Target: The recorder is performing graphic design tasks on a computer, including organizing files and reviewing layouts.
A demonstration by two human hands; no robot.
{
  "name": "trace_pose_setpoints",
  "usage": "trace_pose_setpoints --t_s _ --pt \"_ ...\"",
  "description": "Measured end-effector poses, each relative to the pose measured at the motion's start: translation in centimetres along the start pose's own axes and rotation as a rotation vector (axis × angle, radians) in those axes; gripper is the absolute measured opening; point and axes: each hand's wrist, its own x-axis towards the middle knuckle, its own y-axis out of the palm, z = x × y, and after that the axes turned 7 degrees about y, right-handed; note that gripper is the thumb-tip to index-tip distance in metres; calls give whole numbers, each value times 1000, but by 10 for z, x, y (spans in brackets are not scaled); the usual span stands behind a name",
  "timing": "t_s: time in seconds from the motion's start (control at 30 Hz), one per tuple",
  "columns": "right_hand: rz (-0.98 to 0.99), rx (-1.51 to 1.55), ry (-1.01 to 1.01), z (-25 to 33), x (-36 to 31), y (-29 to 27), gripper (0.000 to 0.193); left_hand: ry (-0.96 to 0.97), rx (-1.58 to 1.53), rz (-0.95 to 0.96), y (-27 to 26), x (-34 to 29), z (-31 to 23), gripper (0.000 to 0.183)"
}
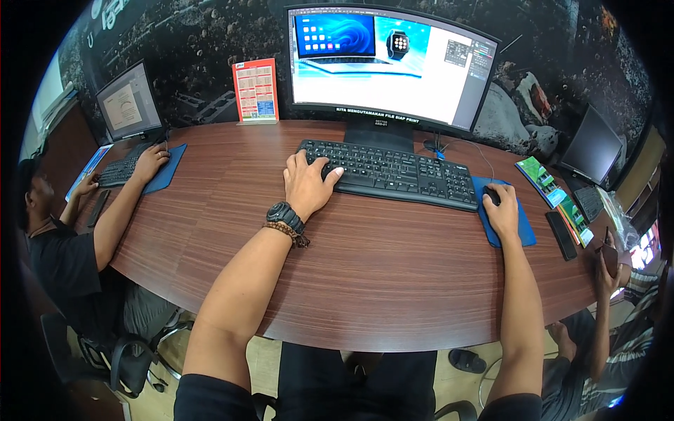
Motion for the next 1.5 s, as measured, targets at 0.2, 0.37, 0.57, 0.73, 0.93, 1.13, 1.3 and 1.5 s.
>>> trace_pose_setpoints --t_s 0.2,0.37,0.57,0.73,0.93,1.13,1.3,1.5 --pt "3 -5 9 0 0 -1 33 -8 -18 7 -2 0 -3 49" --pt "7 -6 20 2 -1 -1 34 -6 -18 1 -1 -1 -1 50" --pt "11 -9 22 2 -1 -4 36 -4 -42 8 2 0 -3 52" --pt "-39 -112 -336 40 4 6 29 23 4 -16 6 -1 -7 58" --pt "209 -145 -326 107 3 41 39 -7 -33 36 4 -4 -5 67" --pt "139 -138 -384 90 7 43 30 -9 -37 41 6 -3 -1 67" --pt "-74 -138 -131 41 7 7 27 -16 -32 50 5 -4 2 67" --pt "-55 -36 -52 6 -5 -8 30 -2 -36 42 7 -3 -3 65"
